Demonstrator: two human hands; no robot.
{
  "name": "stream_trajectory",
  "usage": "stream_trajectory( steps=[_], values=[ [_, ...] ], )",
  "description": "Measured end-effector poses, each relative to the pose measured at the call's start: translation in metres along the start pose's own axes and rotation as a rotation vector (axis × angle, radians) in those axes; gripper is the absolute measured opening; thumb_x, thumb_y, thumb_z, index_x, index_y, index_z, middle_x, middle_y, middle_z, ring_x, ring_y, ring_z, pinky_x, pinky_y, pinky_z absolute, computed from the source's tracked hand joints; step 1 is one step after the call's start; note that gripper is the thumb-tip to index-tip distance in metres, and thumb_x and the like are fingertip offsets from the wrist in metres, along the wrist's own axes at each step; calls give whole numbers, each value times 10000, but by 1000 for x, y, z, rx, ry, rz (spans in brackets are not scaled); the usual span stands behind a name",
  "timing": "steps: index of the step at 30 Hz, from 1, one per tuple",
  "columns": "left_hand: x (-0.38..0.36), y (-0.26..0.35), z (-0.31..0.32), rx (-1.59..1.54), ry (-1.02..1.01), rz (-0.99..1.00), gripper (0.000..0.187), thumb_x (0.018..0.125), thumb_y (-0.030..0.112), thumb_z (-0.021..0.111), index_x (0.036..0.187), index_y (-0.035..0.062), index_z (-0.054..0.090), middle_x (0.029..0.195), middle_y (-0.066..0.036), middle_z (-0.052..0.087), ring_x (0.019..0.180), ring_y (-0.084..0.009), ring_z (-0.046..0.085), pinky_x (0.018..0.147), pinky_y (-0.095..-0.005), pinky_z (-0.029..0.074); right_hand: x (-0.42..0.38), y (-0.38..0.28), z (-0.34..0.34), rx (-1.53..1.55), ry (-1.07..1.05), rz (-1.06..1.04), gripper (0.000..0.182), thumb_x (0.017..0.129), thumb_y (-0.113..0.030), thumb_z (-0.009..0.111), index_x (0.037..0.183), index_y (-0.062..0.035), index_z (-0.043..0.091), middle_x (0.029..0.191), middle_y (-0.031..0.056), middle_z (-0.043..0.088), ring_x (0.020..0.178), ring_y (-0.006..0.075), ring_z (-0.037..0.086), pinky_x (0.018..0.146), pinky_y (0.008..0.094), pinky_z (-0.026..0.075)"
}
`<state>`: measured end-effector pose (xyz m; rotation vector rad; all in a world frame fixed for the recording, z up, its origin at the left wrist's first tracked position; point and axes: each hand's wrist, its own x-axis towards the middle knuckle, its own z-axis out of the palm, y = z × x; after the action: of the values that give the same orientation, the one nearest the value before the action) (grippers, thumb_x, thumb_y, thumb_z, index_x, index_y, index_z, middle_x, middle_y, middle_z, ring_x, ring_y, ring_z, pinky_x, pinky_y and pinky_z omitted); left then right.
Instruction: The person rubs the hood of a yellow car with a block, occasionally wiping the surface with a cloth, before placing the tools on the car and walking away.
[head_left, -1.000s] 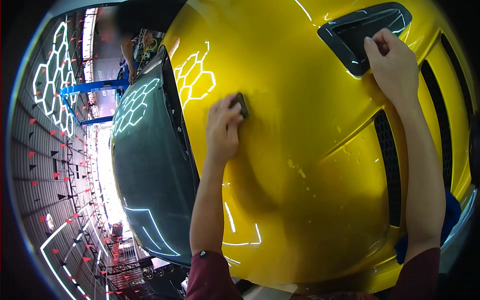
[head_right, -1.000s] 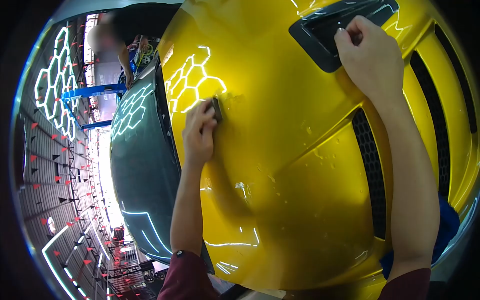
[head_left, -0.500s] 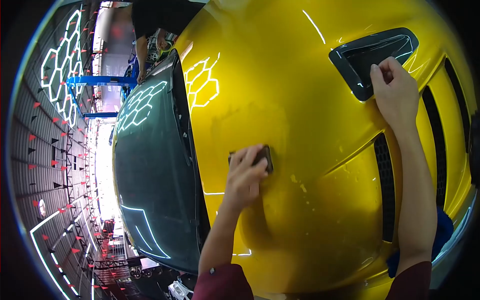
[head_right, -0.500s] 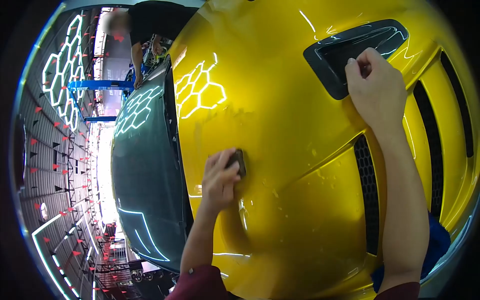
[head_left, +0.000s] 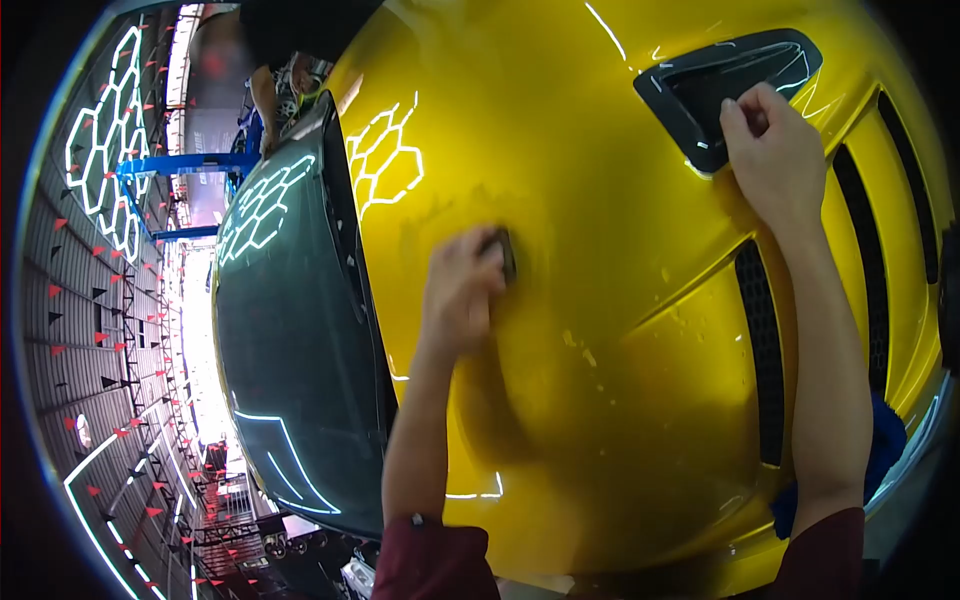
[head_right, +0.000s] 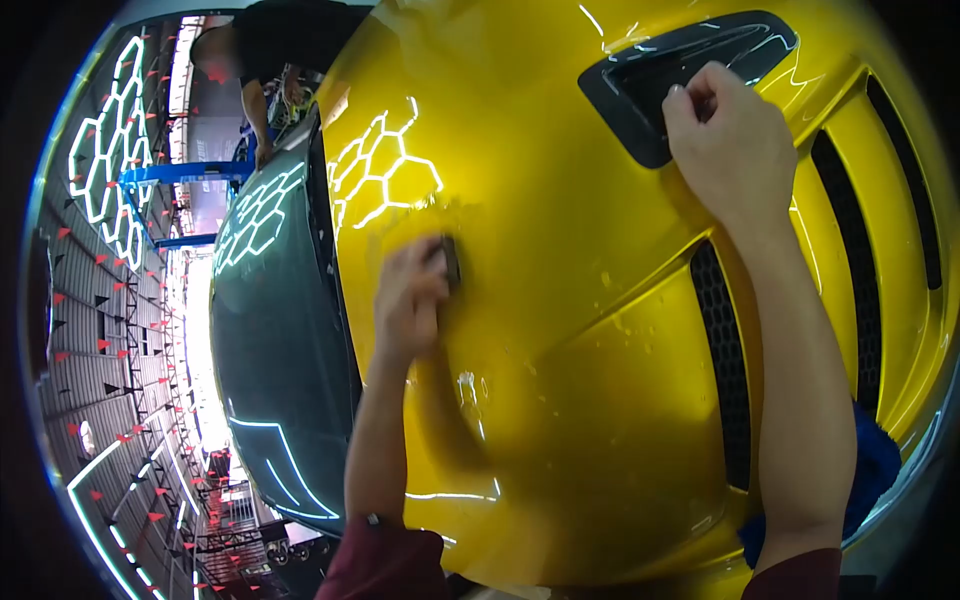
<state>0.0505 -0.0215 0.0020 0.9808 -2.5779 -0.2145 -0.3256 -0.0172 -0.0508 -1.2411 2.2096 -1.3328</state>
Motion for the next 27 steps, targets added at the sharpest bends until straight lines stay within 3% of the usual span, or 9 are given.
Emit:
stream_trajectory(
  steps=[3, 9, 11, 13, 16, 19, 25, 27],
  values=[
    [39, -16, 5, -33, 41, -74, 336, 769, -98, 692, 1078, 34, 692, 1321, -229, 666, 1180, -424, 621, 999, -497, 506, 3, 2, -1, 24, -23, 8, 259, 926, -323, 665, 881, -68, 678, 760, 120, 706, 740, 346, 697, 691, 427, 536],
    [-29, 21, -5, -26, -2, -4, 335, 767, -94, 682, 1074, 37, 704, 1334, -250, 657, 1210, -432, 616, 1016, -501, 511, 1, 3, -2, 19, 3, 12, 255, 924, -316, 668, 874, -66, 672, 751, 117, 705, 744, 346, 699, 688, 424, 533],
    [6, -8, -3, 36, -14, -7, 270, 816, -75, 669, 1061, 32, 703, 1282, -260, 673, 1164, -444, 623, 987, -503, 508, -1, 0, 0, -18, -3, -6, 254, 923, -318, 669, 876, -69, 673, 751, 114, 704, 743, 343, 699, 685, 425, 532],
    [53, -17, 4, 11, 65, -67, 120, 896, -93, 609, 928, 11, 659, 1259, -252, 696, 1109, -409, 657, 958, -440, 521, -1, 3, 1, -6, -10, -5, 254, 924, -325, 671, 886, -74, 676, 761, 111, 706, 740, 337, 695, 681, 426, 529],
    [32, -6, -1, 37, 62, -54, 118, 891, -92, 618, 950, 2, 656, 1259, -241, 700, 1096, -403, 658, 949, -434, 523, 3, 3, 0, -2, -23, 9, 260, 922, -333, 675, 894, -74, 676, 778, 114, 712, 750, 346, 692, 686, 427, 529],
    [-23, 25, -7, 35, 34, -31, 282, 854, -92, 641, 1112, 14, 679, 1325, -182, 675, 1130, -408, 627, 989, -449, 498, 2, 2, 1, -7, -11, -1, 261, 920, -332, 676, 893, -73, 676, 776, 114, 712, 751, 345, 693, 691, 425, 530],
    [47, -27, 1, 9, 69, -114, 255, 861, -73, 651, 1091, 29, 695, 1283, -209, 686, 1109, -430, 617, 959, -484, 514, 1, 4, 1, -7, -27, -5, 271, 930, -336, 664, 894, -68, 680, 773, 111, 715, 757, 344, 700, 696, 421, 533],
    [17, -18, -3, 28, 52, -105, 246, 866, -70, 655, 1085, 31, 701, 1281, -211, 692, 1117, -426, 619, 965, -476, 516, 3, 5, 1, 2, -16, -4, 271, 929, -337, 666, 896, -68, 684, 775, 112, 717, 763, 344, 703, 698, 420, 535]
  ],
)
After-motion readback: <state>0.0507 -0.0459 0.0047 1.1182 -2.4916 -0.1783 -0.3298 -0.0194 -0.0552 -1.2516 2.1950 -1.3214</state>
